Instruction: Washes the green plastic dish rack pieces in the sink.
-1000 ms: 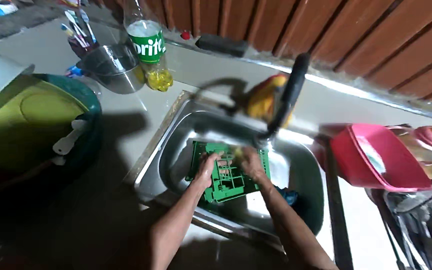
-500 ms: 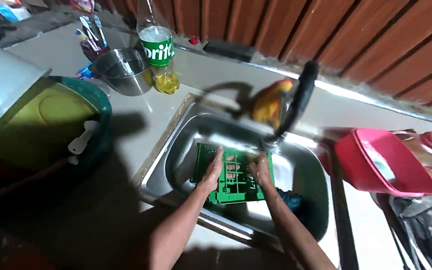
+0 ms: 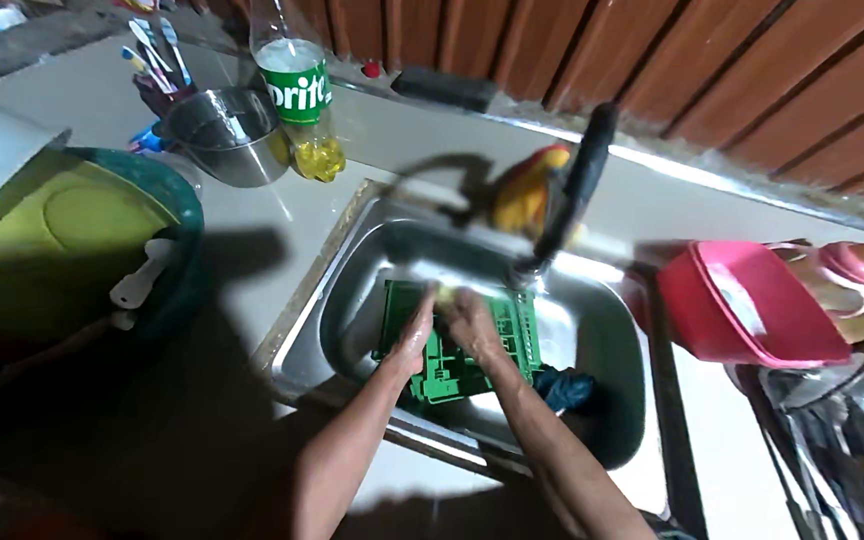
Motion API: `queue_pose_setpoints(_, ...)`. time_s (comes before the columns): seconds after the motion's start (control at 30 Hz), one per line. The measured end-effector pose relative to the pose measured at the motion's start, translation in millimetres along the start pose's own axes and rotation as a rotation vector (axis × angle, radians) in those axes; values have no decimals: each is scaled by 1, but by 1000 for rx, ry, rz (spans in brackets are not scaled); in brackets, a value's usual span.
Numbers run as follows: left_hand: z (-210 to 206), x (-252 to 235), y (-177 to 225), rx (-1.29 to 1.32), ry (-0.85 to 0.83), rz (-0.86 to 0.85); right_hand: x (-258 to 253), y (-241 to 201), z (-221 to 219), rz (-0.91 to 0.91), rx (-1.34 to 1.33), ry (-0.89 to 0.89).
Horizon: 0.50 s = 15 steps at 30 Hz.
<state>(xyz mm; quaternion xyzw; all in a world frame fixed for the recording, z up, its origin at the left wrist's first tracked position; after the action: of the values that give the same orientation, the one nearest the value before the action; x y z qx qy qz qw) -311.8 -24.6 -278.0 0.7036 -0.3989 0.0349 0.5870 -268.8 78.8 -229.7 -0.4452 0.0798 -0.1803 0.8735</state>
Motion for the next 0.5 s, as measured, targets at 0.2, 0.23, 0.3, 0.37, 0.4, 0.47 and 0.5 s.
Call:
queue_pose_setpoints(0.2,-4,-3,3,131,-137,21,-7,85,43,-173,195,126)
queue_pose_setpoints(0.23,-5,-4,2,130,-147,34,-7,89,46,-208,190,152)
queue_pose_setpoints(0.3,-7,-5,-3,119,-100,45,-5,67,35,-219,123,156)
queue_pose_setpoints(0.37,-5,-3,-3,80,5,12,-6,25,11,-114,29,127)
queue_pose_setpoints(0.4,-1,-1,-3,84,20,-14,-3,5,-3,-36,4,104)
queue_pose_setpoints(0.47,3,1,-3,195,9,-82,12,-22,-22,91,24,102)
queue_pose_setpoints(0.5,3,2,-2,268,8,-91,22,-28,-25,140,38,119)
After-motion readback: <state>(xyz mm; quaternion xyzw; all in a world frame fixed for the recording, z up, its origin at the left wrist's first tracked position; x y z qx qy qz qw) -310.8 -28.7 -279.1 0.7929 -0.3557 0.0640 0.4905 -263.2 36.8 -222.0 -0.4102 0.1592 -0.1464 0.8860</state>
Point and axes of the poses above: each hand's wrist, its own x-axis away from the middle knuckle, its own z-axis out of the back of the hand, y = z × x, the point moved 6 cm from there along -x, towards the middle knuckle, and after that the axes turned 8 degrees about x, right-handed, at the moved point
